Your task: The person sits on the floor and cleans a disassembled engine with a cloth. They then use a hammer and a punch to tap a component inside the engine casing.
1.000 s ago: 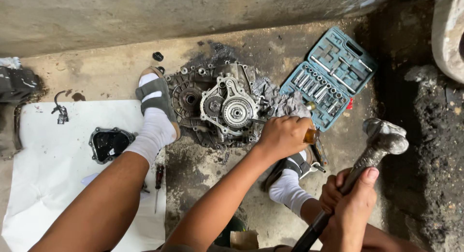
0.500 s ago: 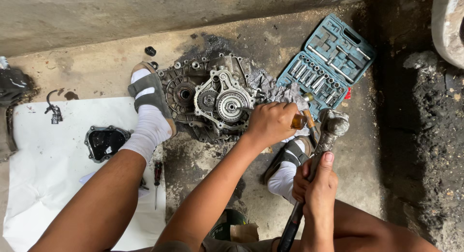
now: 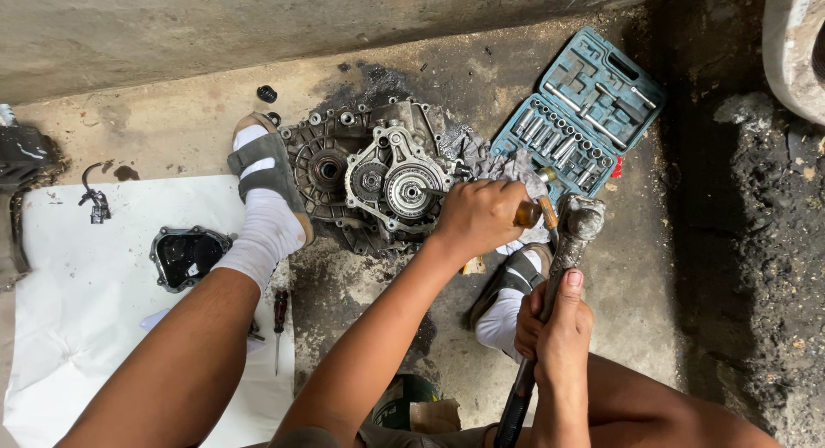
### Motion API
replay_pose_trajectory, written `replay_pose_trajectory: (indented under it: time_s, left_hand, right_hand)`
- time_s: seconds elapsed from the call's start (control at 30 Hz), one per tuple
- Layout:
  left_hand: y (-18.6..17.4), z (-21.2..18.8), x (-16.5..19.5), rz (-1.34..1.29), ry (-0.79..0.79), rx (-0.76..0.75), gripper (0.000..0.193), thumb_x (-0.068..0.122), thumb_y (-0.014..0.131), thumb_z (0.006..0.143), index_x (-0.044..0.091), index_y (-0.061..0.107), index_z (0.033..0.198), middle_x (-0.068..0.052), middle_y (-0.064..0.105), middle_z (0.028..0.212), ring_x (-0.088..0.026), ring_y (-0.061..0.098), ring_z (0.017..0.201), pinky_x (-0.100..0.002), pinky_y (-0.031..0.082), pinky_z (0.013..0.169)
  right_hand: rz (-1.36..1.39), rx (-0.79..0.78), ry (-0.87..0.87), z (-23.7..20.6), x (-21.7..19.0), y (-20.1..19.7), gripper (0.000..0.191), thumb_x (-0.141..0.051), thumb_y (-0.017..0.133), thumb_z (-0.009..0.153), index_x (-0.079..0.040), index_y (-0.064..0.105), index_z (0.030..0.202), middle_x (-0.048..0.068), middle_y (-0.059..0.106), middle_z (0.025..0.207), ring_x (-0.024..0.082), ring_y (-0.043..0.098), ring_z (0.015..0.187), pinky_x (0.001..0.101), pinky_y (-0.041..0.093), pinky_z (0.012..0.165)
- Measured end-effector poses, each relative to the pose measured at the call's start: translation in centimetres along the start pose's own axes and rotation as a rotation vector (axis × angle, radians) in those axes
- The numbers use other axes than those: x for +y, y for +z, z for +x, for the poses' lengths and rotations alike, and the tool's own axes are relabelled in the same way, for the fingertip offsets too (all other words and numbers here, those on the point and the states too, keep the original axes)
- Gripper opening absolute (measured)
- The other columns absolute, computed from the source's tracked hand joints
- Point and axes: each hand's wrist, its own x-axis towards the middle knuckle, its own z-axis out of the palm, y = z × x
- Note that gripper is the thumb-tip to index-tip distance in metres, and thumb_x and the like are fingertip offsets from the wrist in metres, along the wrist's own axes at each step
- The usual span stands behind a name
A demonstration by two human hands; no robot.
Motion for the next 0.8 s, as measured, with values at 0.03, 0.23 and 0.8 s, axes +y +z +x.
replay_pose_trajectory:
  time_s: [0.03, 0.23, 0.8]
  left_hand:
    - [0.0, 0.1, -0.1, 0.009, -0.009, 0.008, 0.016, 0.013, 0.075, 0.079, 0.009, 0.059, 0.078, -0.011, 0.068, 0.064, -0.028, 0.071, 0.058, -0.041, 0.054, 0.052]
    - [0.3, -0.6, 0.1, -0.035, -0.052, -0.008, 0.017, 0.015, 0.075, 0.083, 0.010, 0.060, 0.079, -0.010, 0.068, 0.064, -0.025, 0.071, 0.058, -0.039, 0.055, 0.052]
    - [0.5, -2.1, -0.2, 0.034, 0.108, 0.034, 0.030, 0.022, 0.084, 0.072, 0.008, 0.057, 0.077, -0.011, 0.066, 0.064, -0.029, 0.069, 0.059, -0.042, 0.055, 0.051]
  right_hand:
    - [-0.004, 0.003, 0.002, 0.0, 0.0, 0.0, 0.065, -0.066, 0.035, 0.099, -0.007, 0.040, 0.075, 0.001, 0.029, 0.048, 0.010, 0.023, 0.034, 0.0297, 0.017, 0.031]
    - [-0.023, 0.000, -0.023, 0.0, 0.2, -0.1, 0.066, -0.067, 0.036, 0.099, -0.006, 0.040, 0.074, 0.001, 0.031, 0.049, 0.011, 0.025, 0.035, 0.0297, 0.018, 0.031]
    - [0.009, 0.005, 0.018, -0.2, 0.5, -0.6, 0.065, -0.066, 0.036, 0.099, -0.006, 0.041, 0.075, 0.001, 0.031, 0.048, 0.010, 0.024, 0.034, 0.0290, 0.017, 0.031]
